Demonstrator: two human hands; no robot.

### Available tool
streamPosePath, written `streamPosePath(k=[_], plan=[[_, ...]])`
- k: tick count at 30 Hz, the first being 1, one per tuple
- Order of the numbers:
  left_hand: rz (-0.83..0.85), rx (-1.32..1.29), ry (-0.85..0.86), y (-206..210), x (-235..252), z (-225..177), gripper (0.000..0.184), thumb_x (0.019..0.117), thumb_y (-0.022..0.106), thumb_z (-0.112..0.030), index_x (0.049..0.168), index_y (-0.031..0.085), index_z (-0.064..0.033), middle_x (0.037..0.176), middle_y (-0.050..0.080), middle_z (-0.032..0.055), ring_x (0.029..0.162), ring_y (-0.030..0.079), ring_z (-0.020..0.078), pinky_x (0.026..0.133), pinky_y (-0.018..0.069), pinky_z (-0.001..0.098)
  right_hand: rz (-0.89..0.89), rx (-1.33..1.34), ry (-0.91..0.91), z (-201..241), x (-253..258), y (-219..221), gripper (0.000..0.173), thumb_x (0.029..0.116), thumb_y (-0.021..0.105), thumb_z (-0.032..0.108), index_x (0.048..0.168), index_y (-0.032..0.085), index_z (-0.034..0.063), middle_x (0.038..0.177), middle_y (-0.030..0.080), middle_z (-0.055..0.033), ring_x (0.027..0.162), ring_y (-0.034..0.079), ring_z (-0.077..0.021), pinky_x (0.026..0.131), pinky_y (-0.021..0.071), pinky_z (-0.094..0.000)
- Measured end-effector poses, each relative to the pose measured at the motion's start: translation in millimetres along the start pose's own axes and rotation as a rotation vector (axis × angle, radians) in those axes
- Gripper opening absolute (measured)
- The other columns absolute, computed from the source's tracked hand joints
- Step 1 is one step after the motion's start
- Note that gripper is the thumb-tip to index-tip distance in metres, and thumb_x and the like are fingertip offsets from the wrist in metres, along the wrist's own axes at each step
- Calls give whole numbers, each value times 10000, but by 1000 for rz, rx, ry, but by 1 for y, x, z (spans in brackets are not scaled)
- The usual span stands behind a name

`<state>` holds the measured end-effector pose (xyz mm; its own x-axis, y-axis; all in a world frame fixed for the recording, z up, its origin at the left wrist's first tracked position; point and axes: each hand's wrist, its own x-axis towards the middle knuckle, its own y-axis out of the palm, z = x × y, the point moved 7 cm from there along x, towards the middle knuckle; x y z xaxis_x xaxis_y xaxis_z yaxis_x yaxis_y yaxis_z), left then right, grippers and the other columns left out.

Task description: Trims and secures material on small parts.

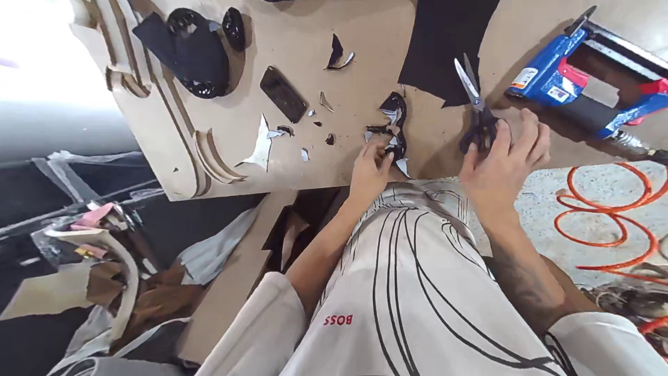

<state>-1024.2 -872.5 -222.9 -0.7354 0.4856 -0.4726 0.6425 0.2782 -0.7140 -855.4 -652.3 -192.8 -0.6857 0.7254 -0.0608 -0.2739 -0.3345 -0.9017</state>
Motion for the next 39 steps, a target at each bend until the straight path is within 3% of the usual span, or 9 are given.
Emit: streamPosePath(k=[5,9,12,18,23,28,31,34,39], plan=[[59,61,10,15,7,-2,273,1015,634,-234,1268,694,-153,1282,648,90,1058,680,231,939,581,453,438,216,-199,65,-16,58,472,978,644,459,1263,681,85,1309,641,-165,1183,640,-337,987,543,-532],[-15,87,97,16,6,-3,167,997,607,-127,1116,719,-94,1260,641,97,1184,630,257,1005,548,449,467,274,-77,88,-12,84,609,886,746,489,1297,631,54,1154,676,-180,930,703,-331,778,597,-525],[-35,-8,170,10,-4,-13,211,972,577,-27,1127,718,-52,1354,599,120,1268,580,269,1067,516,428,466,323,-115,102,-5,67,722,856,801,389,1435,495,86,1168,684,-156,949,710,-290,815,605,-496],[1,-170,330,-1,-17,-29,194,1007,594,-79,1124,743,-42,1116,747,93,1023,728,185,947,591,376,695,205,-255,119,-8,56,574,845,793,189,1364,596,43,1375,603,-179,1212,627,-337,1002,541,-516],[-158,-37,579,-40,-22,-46,238,1031,578,-114,1225,714,-87,1262,692,99,1209,649,234,1059,524,409,353,257,-236,114,-8,50,177,907,744,135,1015,713,-3,905,724,-158,816,726,-298,750,606,-496],[-159,-251,224,-65,-21,2,714,881,793,-461,1418,515,-81,1395,554,129,1171,621,204,909,576,370,317,642,-74,88,-8,53,134,985,691,171,1042,701,50,893,751,-48,772,728,-117,700,630,-341],[137,-608,44,-39,-12,17,841,868,842,-331,1524,348,-149,1254,664,61,971,731,188,795,655,396,346,758,-81,99,-19,54,105,975,703,157,1008,720,59,837,723,-48,674,675,-113,587,583,-307],[152,-936,34,-19,12,17,449,880,816,-123,1246,610,35,1022,758,126,863,756,233,770,659,396,381,668,-89,107,-28,53,77,953,722,148,999,742,89,834,709,-51,655,653,-127,581,569,-318],[123,-910,211,-7,25,28,377,808,862,-58,1118,670,39,1033,769,104,985,751,180,925,633,391,546,629,79,90,-27,56,200,931,772,183,1127,739,155,911,744,-63,655,697,-197,549,608,-395]])
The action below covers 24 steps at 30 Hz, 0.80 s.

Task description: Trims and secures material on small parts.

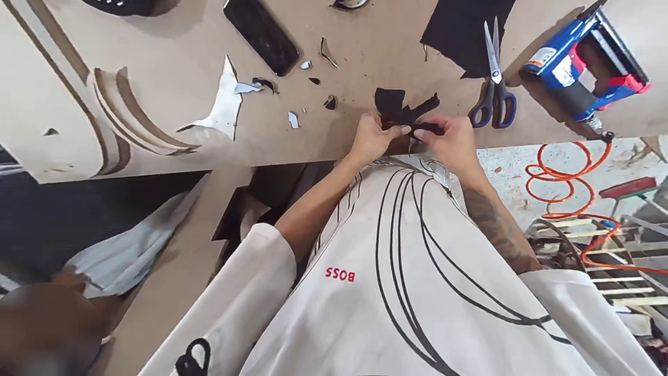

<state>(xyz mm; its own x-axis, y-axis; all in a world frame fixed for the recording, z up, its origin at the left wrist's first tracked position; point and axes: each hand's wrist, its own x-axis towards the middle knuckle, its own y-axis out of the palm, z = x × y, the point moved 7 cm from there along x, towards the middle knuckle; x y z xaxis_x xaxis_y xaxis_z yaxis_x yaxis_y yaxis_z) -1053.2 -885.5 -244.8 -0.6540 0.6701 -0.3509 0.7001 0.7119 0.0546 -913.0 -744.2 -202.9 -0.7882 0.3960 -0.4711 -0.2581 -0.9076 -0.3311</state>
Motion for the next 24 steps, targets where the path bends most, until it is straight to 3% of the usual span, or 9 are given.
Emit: streamPosePath(k=[3,8,10,13,15,18,20,22,24], plan=[[24,54,34,0,1,11,411,791,874,-66,1134,670,35,1063,756,102,1025,735,167,953,617,381,7,-84,22,-2,14,5,165,924,764,132,1088,762,124,962,760,-63,754,731,-190,700,639,-419],[105,-35,234,-2,2,-3,314,824,808,35,1106,671,49,1063,735,131,976,723,205,890,621,385,-95,-305,-190,25,5,14,182,831,754,-22,988,703,54,960,681,-124,808,675,-262,706,588,-465],[155,66,441,-7,-2,-20,191,859,709,40,1049,692,49,1104,734,156,1045,714,247,952,598,438,-150,-373,-372,36,11,14,184,869,725,-21,1041,722,44,1135,680,-133,1032,671,-282,895,585,-446],[161,458,747,-16,-13,-34,135,983,604,-26,983,739,-16,1191,738,133,1222,668,280,1086,535,469,-326,-534,-362,39,13,-23,266,997,630,132,1233,689,24,1384,591,-206,1292,563,-375,1083,482,-515],[145,660,821,-24,-13,-27,201,999,559,35,1017,748,-30,1230,732,117,1251,654,270,1097,524,440,-484,-666,-111,18,4,-66,420,1017,595,337,1288,632,18,1412,537,-251,1273,567,-400,1032,506,-541],[133,765,699,-33,-11,-15,250,998,540,56,1089,755,-32,1316,698,113,1273,645,241,1099,527,409,-503,-675,182,-42,-3,-106,620,940,652,549,1208,649,-10,1370,519,-315,1216,539,-511,954,489,-658],[21,751,427,-43,-8,-19,301,1033,477,9,1204,723,-17,1354,679,104,1260,652,201,1085,538,385,-466,-686,248,-59,-3,-115,572,941,660,537,1151,684,6,1330,553,-290,1199,564,-476,964,496,-627],[-112,803,66,-47,-13,-26,384,1089,476,-254,1400,571,-49,1389,625,125,1256,628,211,1070,529,405,-394,-696,304,-60,-2,-120,491,927,690,460,1044,708,-17,1269,584,-285,1150,599,-450,948,505,-625],[-145,909,-133,-33,-16,-28,644,992,597,-543,1421,553,-64,1505,483,165,1377,476,342,1106,439,556,-285,-613,323,-57,-4,-124,449,864,751,396,964,707,-39,1194,627,-265,1059,642,-410,894,526,-620]])
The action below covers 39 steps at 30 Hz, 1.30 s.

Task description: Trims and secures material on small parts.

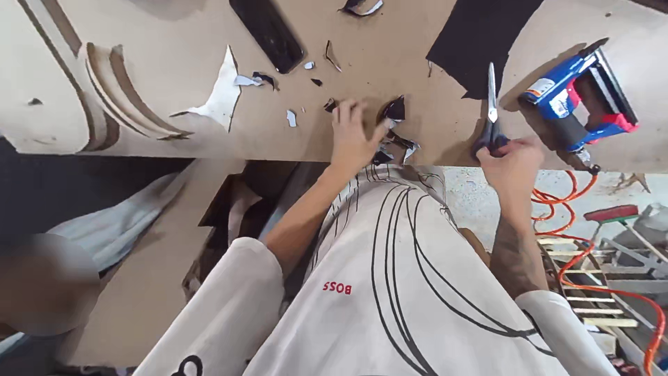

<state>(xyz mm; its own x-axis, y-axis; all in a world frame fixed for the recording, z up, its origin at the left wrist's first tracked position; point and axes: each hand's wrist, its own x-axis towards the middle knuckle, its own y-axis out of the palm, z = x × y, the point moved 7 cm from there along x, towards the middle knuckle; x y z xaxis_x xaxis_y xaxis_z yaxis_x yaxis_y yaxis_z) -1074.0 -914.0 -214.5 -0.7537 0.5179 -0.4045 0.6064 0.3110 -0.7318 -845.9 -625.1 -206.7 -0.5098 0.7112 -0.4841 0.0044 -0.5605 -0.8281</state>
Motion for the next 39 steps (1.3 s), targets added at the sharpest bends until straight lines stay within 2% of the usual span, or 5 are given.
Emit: streamPosePath(k=[6,12,18,26,39], plan=[[-12,-1,-43,34,6,-25,264,993,639,-262,1159,649,-58,1405,528,175,1337,484,376,1087,444,554,520,699,-99,-14,-45,11,242,887,681,128,1103,734,33,1243,698,-92,976,710,-191,819,625,-391],[52,-436,-112,16,23,-20,492,989,662,-187,1433,489,-64,1253,696,88,1061,713,154,937,608,367,739,551,-235,-11,-79,40,599,832,767,619,1075,665,80,953,666,-23,802,650,-120,697,583,-328],[243,-681,4,-14,-10,-76,305,1013,664,-226,1259,677,-47,1124,747,43,985,723,107,907,609,300,853,656,-444,19,-81,27,551,907,705,593,1059,656,66,900,643,-15,733,599,-101,623,522,-292],[214,-722,27,-45,-48,-106,247,1052,592,-189,1264,611,-63,983,771,18,825,739,95,694,616,248,901,749,-503,30,-97,-9,497,906,722,569,1009,630,92,849,611,23,691,560,-66,588,480,-247],[273,-1133,87,-68,-55,-119,248,989,635,-2,1227,609,62,974,752,135,844,767,237,754,675,379,840,896,-576,43,-118,-30,342,923,767,408,958,608,108,871,625,33,701,590,-48,583,497,-213]])
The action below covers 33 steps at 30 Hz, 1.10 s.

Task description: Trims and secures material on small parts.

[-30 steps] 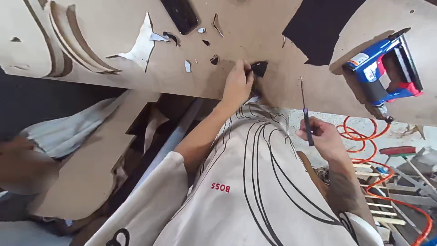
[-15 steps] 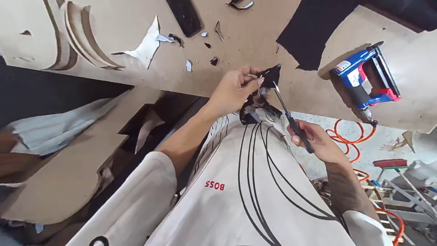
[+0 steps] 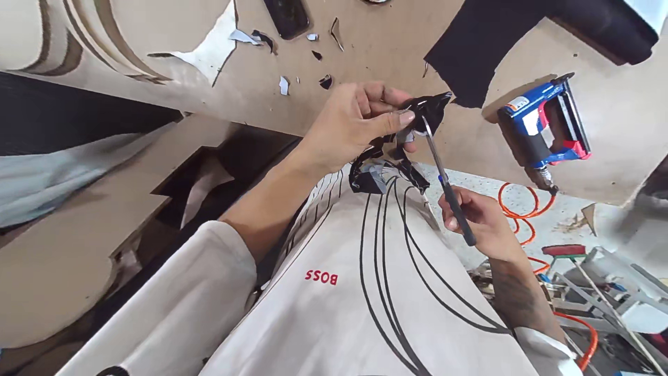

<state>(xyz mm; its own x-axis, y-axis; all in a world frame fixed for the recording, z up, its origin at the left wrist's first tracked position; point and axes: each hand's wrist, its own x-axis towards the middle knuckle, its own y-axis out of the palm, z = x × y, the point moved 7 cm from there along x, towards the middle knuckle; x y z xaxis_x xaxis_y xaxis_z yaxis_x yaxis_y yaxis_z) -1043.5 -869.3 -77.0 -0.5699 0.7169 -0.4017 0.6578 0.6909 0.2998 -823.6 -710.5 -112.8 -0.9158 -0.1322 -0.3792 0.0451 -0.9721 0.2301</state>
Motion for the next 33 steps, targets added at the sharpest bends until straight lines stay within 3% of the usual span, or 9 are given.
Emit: streamPosePath(k=[11,15,18,22,26,27,29,31,33], plan=[[29,-26,76,5,-4,-14,248,971,647,32,1211,612,85,980,749,162,836,768,257,737,681,385,0,25,-54,7,-1,-3,301,913,791,356,914,623,106,814,631,31,645,577,-44,543,481,-207],[10,8,56,10,-8,-14,241,966,658,22,1202,627,61,952,747,144,787,759,224,695,673,349,63,29,-61,9,-3,-3,403,895,781,465,964,601,111,884,613,27,707,575,-47,585,483,-207],[-61,14,35,-1,2,-6,246,1004,628,-30,1233,611,56,968,746,141,806,756,231,718,670,366,4,-53,-76,1,-8,-18,347,888,804,400,959,626,111,960,639,7,771,617,-63,619,531,-226],[-192,56,-76,-30,13,18,291,1049,574,-103,1317,603,6,1070,722,123,840,726,205,745,639,335,-406,-875,-36,-31,-10,-82,360,877,699,278,1119,651,16,1176,629,-174,1064,624,-270,867,552,-434],[-84,-97,-158,-23,12,36,351,1065,500,-58,1403,562,9,1122,688,114,891,688,179,831,611,354,-591,-1318,87,-42,12,-92,360,938,631,280,1194,712,40,1448,530,-243,1407,386,-505,1131,266,-728],[-65,-84,-163,-20,11,35,359,1060,511,-53,1407,573,15,1106,695,115,877,689,177,816,615,348,-636,-1340,29,-24,19,-84,336,970,617,274,1198,718,50,1491,508,-228,1449,349,-494,1155,229,-731],[-34,4,-178,-14,6,32,354,1053,540,-56,1395,590,21,1067,702,121,833,692,182,771,630,343,-650,-1254,-198,26,33,-52,329,995,650,300,1249,700,97,1494,531,-163,1420,437,-374,1157,334,-599],[-2,141,-216,-6,0,31,345,1051,548,-57,1386,617,-12,1060,724,109,813,703,164,749,630,314,-464,-1054,-381,73,51,-12,415,963,735,301,1328,668,115,1446,567,-145,1287,580,-273,1054,517,-448],[35,309,-221,3,-6,29,334,1042,557,-53,1363,651,-52,1040,744,69,796,704,121,736,617,271,-261,-979,-458,93,73,18,419,932,774,307,1295,693,113,1348,608,-166,1153,626,-274,962,547,-422]])
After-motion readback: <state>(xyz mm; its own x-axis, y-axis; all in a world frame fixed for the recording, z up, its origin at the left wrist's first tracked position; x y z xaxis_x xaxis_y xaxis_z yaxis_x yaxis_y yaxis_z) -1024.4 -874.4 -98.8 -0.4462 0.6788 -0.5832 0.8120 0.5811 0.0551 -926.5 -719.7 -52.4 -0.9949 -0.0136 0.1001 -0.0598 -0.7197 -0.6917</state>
